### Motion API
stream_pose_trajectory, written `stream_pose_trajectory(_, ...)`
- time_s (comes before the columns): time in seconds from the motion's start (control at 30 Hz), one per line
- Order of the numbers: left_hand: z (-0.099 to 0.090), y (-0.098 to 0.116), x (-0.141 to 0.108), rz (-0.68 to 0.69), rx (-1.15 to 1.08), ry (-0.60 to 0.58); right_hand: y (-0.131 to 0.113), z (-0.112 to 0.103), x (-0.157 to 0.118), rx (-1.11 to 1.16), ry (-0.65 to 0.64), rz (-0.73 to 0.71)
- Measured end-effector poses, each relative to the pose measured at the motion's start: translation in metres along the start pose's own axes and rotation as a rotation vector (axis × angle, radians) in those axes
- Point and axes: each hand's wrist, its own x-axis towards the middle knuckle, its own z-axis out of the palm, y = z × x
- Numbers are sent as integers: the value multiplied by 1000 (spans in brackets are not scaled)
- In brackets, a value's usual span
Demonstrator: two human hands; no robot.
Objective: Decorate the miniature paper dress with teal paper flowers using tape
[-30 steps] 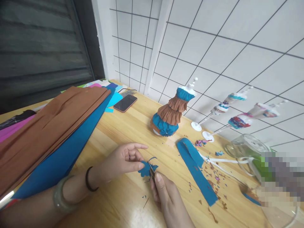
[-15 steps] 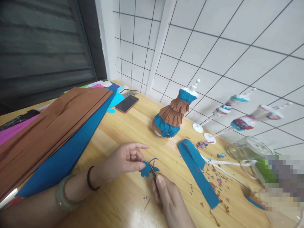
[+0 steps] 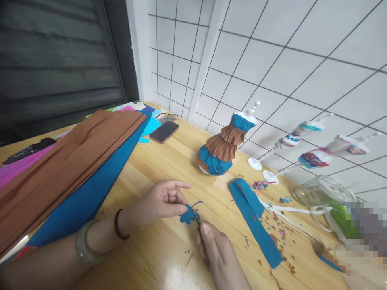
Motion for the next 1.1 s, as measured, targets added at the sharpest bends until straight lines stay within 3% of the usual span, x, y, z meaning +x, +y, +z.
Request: stream_pose_trajectory(1.1,-2,0,0,2,23,-3,5,-1,1,-55,1,9)
